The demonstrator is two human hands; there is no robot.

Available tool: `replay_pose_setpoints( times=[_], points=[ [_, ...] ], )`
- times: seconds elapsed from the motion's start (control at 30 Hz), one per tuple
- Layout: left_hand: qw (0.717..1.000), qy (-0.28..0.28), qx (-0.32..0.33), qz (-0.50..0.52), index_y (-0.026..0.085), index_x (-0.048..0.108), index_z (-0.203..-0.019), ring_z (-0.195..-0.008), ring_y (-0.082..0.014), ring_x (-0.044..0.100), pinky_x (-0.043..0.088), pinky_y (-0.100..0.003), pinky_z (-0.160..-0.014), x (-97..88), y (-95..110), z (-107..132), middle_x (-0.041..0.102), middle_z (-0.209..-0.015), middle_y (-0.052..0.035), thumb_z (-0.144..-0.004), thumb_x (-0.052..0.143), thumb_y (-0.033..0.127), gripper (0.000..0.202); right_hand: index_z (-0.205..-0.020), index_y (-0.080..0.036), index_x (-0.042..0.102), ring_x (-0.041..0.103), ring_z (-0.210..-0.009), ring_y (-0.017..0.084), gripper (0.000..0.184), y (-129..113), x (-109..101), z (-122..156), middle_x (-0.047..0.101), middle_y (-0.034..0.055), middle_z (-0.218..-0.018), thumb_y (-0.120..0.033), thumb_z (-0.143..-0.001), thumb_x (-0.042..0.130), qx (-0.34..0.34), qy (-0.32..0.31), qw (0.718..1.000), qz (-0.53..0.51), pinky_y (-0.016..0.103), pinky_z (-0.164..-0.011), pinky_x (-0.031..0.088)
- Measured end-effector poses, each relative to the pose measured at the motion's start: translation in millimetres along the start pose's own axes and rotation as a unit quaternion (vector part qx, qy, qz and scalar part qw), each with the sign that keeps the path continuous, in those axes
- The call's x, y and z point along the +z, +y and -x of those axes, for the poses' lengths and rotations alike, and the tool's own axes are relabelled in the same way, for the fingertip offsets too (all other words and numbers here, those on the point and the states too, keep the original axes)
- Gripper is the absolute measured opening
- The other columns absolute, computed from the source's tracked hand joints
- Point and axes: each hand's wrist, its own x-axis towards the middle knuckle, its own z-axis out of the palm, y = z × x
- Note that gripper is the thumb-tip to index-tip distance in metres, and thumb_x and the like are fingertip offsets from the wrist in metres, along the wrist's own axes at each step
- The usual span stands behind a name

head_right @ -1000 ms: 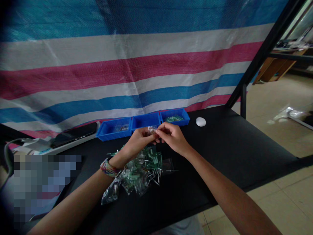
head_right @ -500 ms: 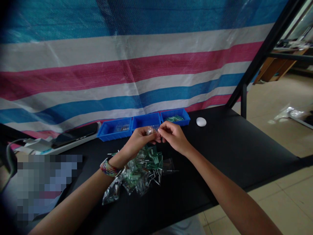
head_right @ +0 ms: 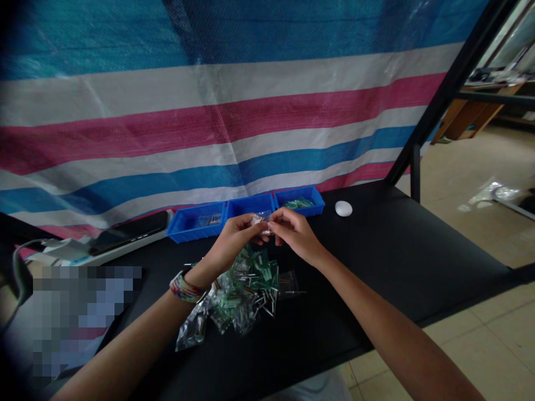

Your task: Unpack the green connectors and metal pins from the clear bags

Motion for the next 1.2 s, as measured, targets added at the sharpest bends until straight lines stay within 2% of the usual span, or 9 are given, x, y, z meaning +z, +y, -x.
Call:
replay_pose_setpoints(
  times=[0.17, 0.3, 0.47, 0.67, 0.8, 0.9, 1.03, 1.2],
  points=[
    [0.999, 0.004, -0.023, -0.026, 0.017, 0.071, -0.084, -0.074, -0.0161, 0.07, 0.053, -0.026, -0.066, -4.2, 6.9, 0.1, 0.075, -0.083, -0.0058, -0.091, 0.067, 0.044, 0.028, -0.087, -0.021, 0.063, 0.064, -0.056, 0.011, 0.027, 3.0, 0.2, 0.0, 0.065, -0.0032, -0.073, -0.044, -0.093, 0.076, 0.004, 0.013, 1.0, 0.012, 0.025, -0.056, 0.052],
    [0.997, 0.03, 0.015, -0.069, 0.018, 0.07, -0.085, -0.075, -0.0163, 0.067, 0.052, -0.027, -0.067, -9.8, 11.8, -1.1, 0.07, -0.08, -0.003, -0.089, 0.066, 0.041, 0.024, -0.086, -0.022, 0.057, 0.072, -0.063, 0.015, 0.028, 2.9, -1.2, 0.8, 0.07, -0.0012, -0.077, -0.043, -0.094, 0.073, 0.04, -0.009, 0.999, -0.019, 0.029, -0.063, 0.06],
    [0.996, -0.028, 0.046, -0.075, 0.018, 0.07, -0.083, -0.068, -0.0137, 0.061, 0.05, -0.027, -0.065, -12.6, 9.9, -2.5, 0.069, -0.076, -0.0025, -0.086, 0.074, 0.044, 0.027, -0.09, -0.021, 0.059, 0.073, -0.063, 0.015, 0.025, 1.0, -2.6, 1.6, 0.073, 0.0004, -0.08, -0.041, -0.095, 0.073, 0.045, -0.048, 0.998, -0.018, 0.028, -0.061, 0.06],
    [0.996, -0.04, 0.022, -0.083, 0.017, 0.068, -0.077, -0.065, -0.0128, 0.06, 0.048, -0.027, -0.063, -10.2, 8.2, -0.8, 0.067, -0.072, -0.0025, -0.086, 0.074, 0.039, 0.025, -0.096, -0.02, 0.066, 0.068, -0.059, 0.013, 0.023, 2.4, -2.3, 0.6, 0.071, -0.0011, -0.073, -0.041, -0.094, 0.076, 0.033, -0.043, 0.998, 0.008, 0.027, -0.059, 0.056],
    [0.996, -0.026, 0.032, -0.082, 0.018, 0.066, -0.075, -0.062, -0.012, 0.058, 0.047, -0.026, -0.061, -9.0, 8.5, -0.9, 0.064, -0.069, -0.0011, -0.086, 0.071, 0.035, 0.022, -0.1, -0.02, 0.069, 0.067, -0.058, 0.013, 0.03, 2.8, -1.1, 0.0, 0.07, -0.0016, -0.075, -0.047, -0.092, 0.079, 0.033, -0.032, 0.999, 0.0, 0.026, -0.056, 0.056],
    [0.996, -0.002, 0.051, -0.066, 0.018, 0.067, -0.077, -0.064, -0.012, 0.059, 0.048, -0.025, -0.062, -8.3, 7.2, -1.6, 0.064, -0.07, -0.0007, -0.088, 0.073, 0.038, 0.024, -0.104, -0.021, 0.067, 0.069, -0.058, 0.013, 0.036, 2.4, 0.9, 0.1, 0.071, -0.002, -0.078, -0.05, -0.089, 0.083, 0.063, -0.039, 0.997, -0.034, 0.027, -0.056, 0.059],
    [0.997, 0.021, 0.061, -0.046, 0.017, 0.069, -0.083, -0.069, -0.0135, 0.063, 0.049, -0.025, -0.065, -8.6, 6.2, -1.5, 0.069, -0.074, -0.0023, -0.09, 0.074, 0.04, 0.024, -0.098, -0.021, 0.065, 0.072, -0.06, 0.014, 0.039, 1.1, 4.7, 1.7, 0.074, -0.0006, -0.084, -0.049, -0.083, 0.088, 0.094, -0.046, 0.992, -0.073, 0.028, -0.058, 0.062],
    [0.995, 0.027, 0.083, -0.04, 0.018, 0.067, -0.079, -0.067, -0.013, 0.06, 0.047, -0.025, -0.065, -8.3, 8.8, -0.4, 0.067, -0.071, -0.0008, -0.087, 0.077, 0.038, 0.023, -0.092, -0.02, 0.066, 0.07, -0.059, 0.013, 0.039, 1.1, 6.1, 2.4, 0.074, 0.0005, -0.082, -0.047, -0.081, 0.09, 0.087, -0.025, 0.993, -0.082, 0.028, -0.058, 0.062]
  ],
)
